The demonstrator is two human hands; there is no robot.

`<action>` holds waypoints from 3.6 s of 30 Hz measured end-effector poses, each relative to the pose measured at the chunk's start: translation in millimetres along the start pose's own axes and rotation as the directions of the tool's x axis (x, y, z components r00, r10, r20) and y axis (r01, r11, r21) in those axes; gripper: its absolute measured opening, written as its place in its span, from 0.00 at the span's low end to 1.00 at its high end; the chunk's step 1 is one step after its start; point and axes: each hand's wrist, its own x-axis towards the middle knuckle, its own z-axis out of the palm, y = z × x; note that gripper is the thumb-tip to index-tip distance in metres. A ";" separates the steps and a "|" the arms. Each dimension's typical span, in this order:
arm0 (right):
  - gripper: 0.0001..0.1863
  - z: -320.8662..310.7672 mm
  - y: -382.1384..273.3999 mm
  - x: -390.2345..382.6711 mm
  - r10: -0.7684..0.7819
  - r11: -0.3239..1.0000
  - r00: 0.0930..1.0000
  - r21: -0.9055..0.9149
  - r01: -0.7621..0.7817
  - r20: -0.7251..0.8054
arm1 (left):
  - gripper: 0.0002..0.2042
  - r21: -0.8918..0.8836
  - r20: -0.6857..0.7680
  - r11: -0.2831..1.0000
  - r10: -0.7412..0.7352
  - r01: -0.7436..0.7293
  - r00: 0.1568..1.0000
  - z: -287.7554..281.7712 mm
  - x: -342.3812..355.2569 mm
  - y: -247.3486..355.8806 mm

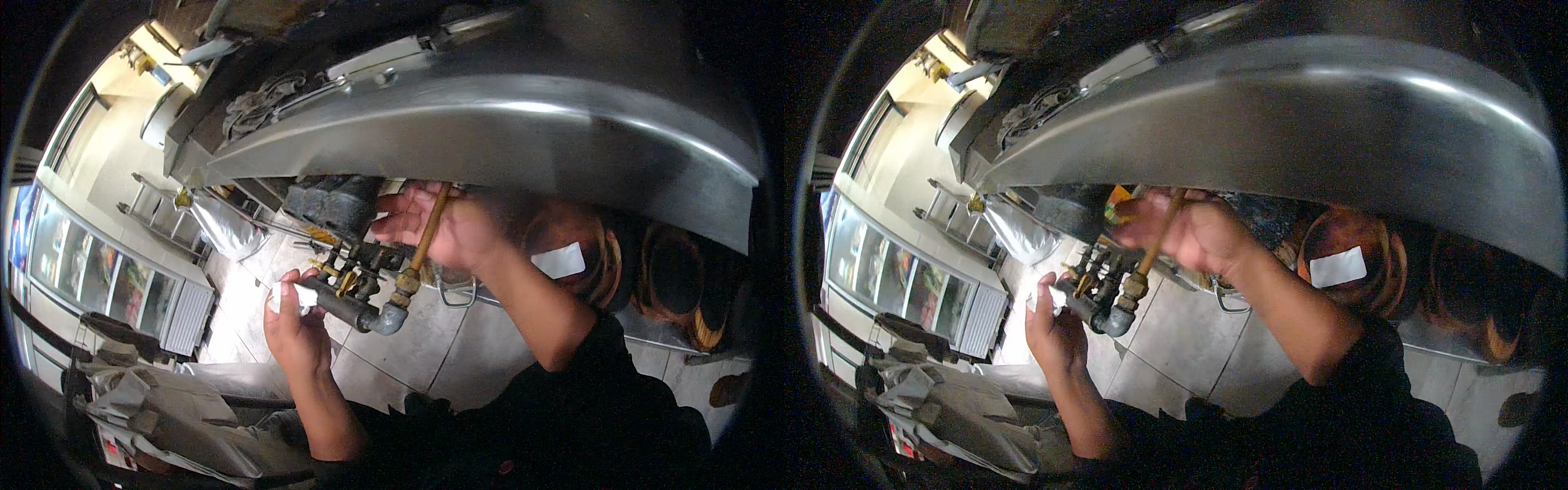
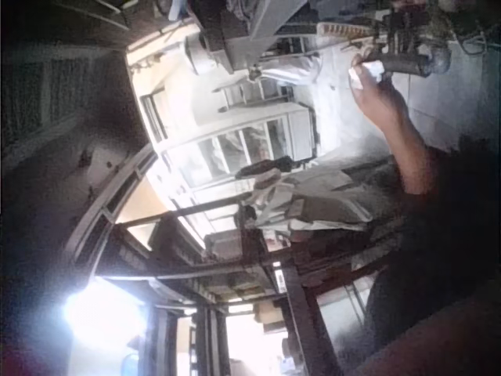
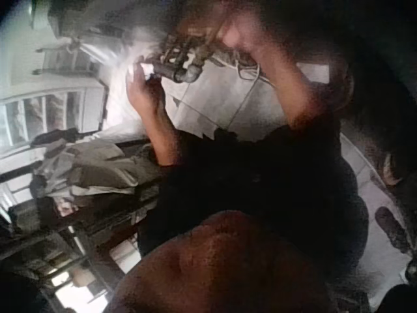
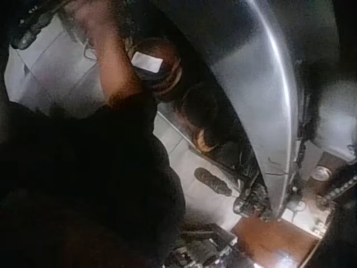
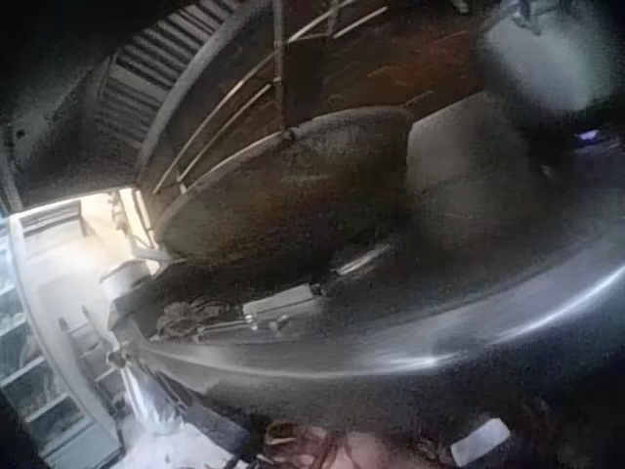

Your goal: The person is crouched under a commercial kitchen appliance, using a screwdriver to adjust a brass valve on a gas pipe. They repeatedly wipe the valve and surrounding area with a white cloth while making adjustments.

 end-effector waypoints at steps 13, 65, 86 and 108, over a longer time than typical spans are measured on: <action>0.08 -2.8 2.7 0.8 -0.016 0.994 0.987 -0.101 0.032 0.163 | 0.11 -0.057 0.023 0.998 0.020 -0.019 1.000 2.6 1.0 0.5; 0.11 -39.3 -5.2 6.9 -0.265 0.635 0.964 -0.751 0.180 0.007 | 0.09 -0.109 0.004 0.994 0.011 -0.010 1.000 5.6 2.0 0.1; 0.05 5.7 2.7 -5.5 -0.017 0.717 0.999 -0.697 -0.008 -0.029 | 0.09 -0.094 0.019 0.995 0.032 -0.030 0.999 3.2 0.9 -0.9; 0.06 10.2 13.7 -4.3 -0.160 0.597 0.987 -0.795 0.105 0.010 | 0.10 -0.049 0.003 0.995 0.090 -0.090 0.996 6.6 1.0 -6.3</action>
